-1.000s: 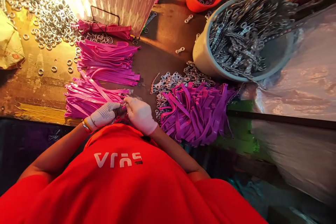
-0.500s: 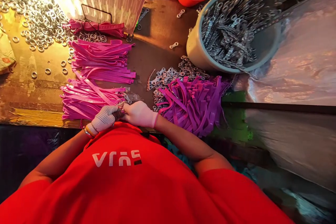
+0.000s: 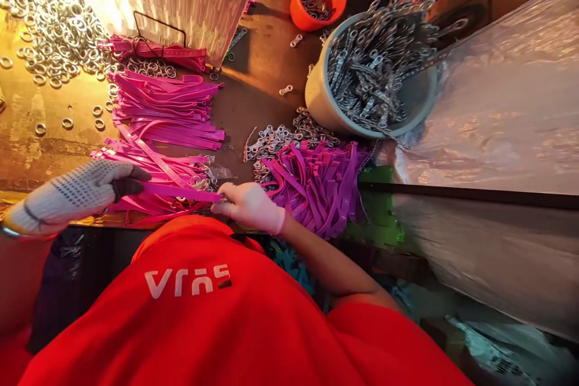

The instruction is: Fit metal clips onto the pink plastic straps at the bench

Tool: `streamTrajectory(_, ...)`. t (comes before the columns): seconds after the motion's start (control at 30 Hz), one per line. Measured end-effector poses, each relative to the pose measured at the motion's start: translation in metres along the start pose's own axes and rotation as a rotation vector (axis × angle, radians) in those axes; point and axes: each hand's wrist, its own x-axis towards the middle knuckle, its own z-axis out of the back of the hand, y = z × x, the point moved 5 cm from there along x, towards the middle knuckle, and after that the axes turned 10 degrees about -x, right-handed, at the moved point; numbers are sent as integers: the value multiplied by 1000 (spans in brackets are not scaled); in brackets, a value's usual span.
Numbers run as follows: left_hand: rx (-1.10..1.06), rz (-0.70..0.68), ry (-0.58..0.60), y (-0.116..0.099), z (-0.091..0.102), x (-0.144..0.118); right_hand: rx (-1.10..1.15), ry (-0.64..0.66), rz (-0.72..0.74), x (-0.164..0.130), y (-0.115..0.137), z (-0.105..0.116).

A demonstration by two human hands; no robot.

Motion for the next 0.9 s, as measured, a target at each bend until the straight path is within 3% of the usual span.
streamTrajectory(0.07, 267, -101, -56, -2, 6, 8, -4, 32, 110, 14, -1, -13)
streamTrajectory(0.13, 247, -143, -143, 6, 0, 18, -64, -8, 56, 34, -25, -18)
streamTrajectory(0.2, 59, -71, -110, 23, -18, 30, -185, -103, -209, 51, -73, -15)
streamTrajectory(0.27, -245, 111, 10, 44, -45, 41, -337, -147, -424, 63, -121, -10)
streamTrajectory(0.4, -812, 451, 215, 68, -94, 55, -488, -52, -428, 81, -173, -11)
streamTrajectory(0.53, -931, 490, 334, 73, -111, 56, -560, 35, -413, 86, -179, -14)
streamTrajectory(0.7, -809, 327, 334, 77, -106, 43, -473, 66, -519, 74, -178, -12)
streamTrajectory(0.9, -653, 192, 243, 85, -100, 35, -340, -120, -622, 42, -156, -9)
